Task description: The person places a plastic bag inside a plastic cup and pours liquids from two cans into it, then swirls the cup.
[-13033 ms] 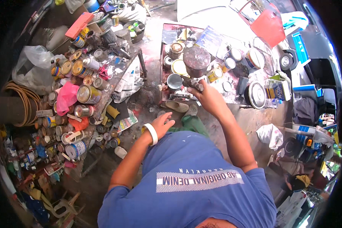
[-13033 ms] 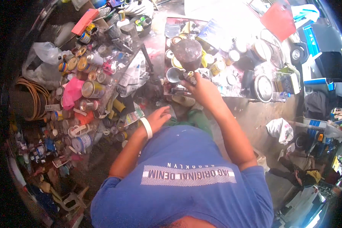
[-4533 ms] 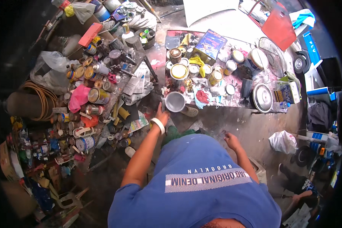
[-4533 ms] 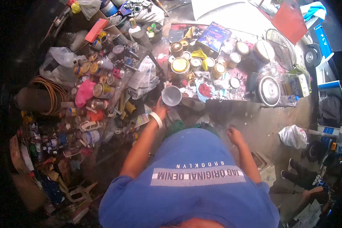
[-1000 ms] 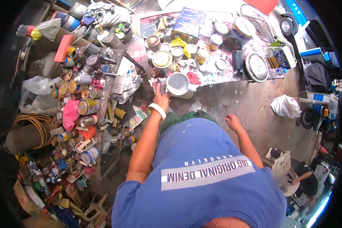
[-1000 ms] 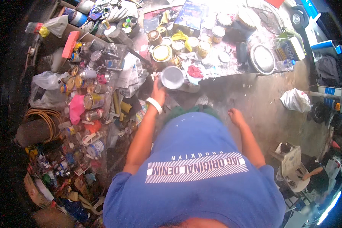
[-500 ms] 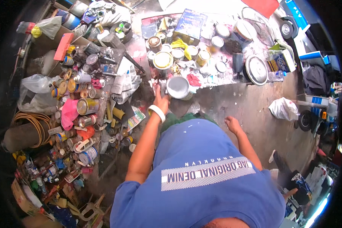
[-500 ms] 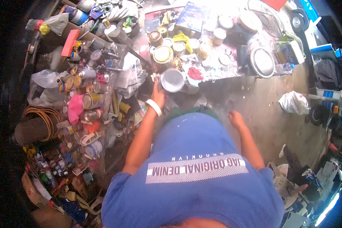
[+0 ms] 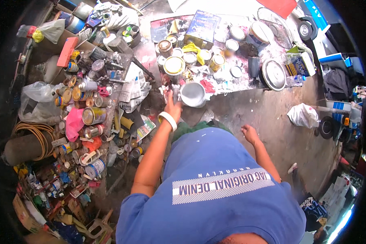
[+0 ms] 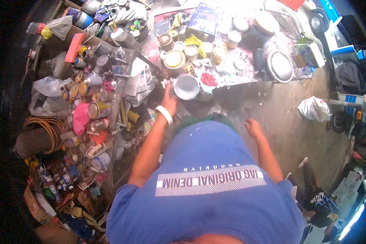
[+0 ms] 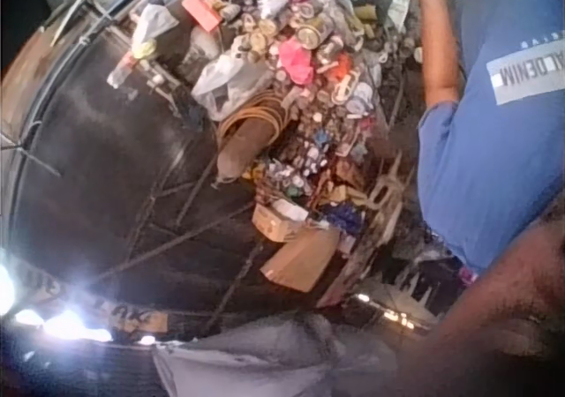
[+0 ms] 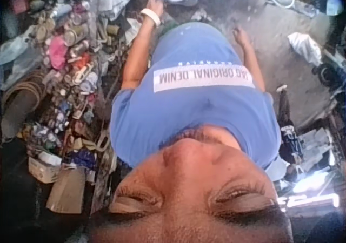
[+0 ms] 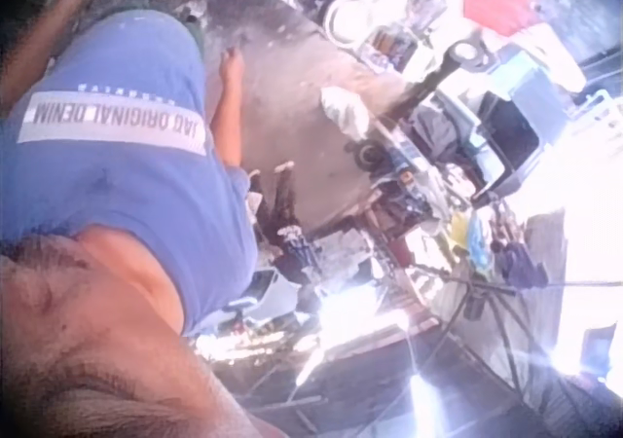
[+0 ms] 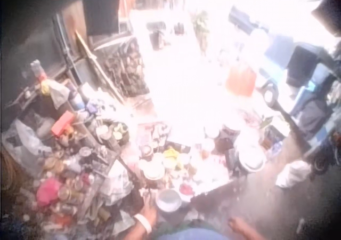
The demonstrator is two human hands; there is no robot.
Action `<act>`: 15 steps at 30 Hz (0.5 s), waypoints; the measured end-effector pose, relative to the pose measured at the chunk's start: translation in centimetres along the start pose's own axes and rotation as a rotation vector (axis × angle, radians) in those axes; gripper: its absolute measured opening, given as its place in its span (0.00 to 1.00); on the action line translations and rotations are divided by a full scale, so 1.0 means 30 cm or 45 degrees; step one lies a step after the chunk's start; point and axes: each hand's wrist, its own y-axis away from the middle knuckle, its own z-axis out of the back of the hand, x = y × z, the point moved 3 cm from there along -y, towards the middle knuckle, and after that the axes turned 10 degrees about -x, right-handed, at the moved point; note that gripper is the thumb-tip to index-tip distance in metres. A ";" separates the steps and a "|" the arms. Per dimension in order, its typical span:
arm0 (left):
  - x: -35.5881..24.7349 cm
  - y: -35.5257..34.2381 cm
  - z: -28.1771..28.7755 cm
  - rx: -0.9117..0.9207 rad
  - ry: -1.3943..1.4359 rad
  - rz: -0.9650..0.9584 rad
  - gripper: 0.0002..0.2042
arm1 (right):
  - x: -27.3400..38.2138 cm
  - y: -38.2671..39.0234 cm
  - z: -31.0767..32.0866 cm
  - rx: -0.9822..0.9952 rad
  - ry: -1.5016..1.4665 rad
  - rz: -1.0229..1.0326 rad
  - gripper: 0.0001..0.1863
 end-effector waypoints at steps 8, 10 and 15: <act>0.006 -0.007 -0.018 0.034 0.104 0.043 0.41 | 0.003 0.026 -0.021 -0.043 0.044 0.047 0.17; -0.008 0.005 -0.003 0.018 0.225 0.086 0.42 | 0.004 0.031 -0.020 -0.079 -0.024 0.063 0.17; 0.026 0.000 -0.033 -0.016 0.016 -0.003 0.40 | 0.078 -0.056 0.012 -0.123 -0.103 0.120 0.19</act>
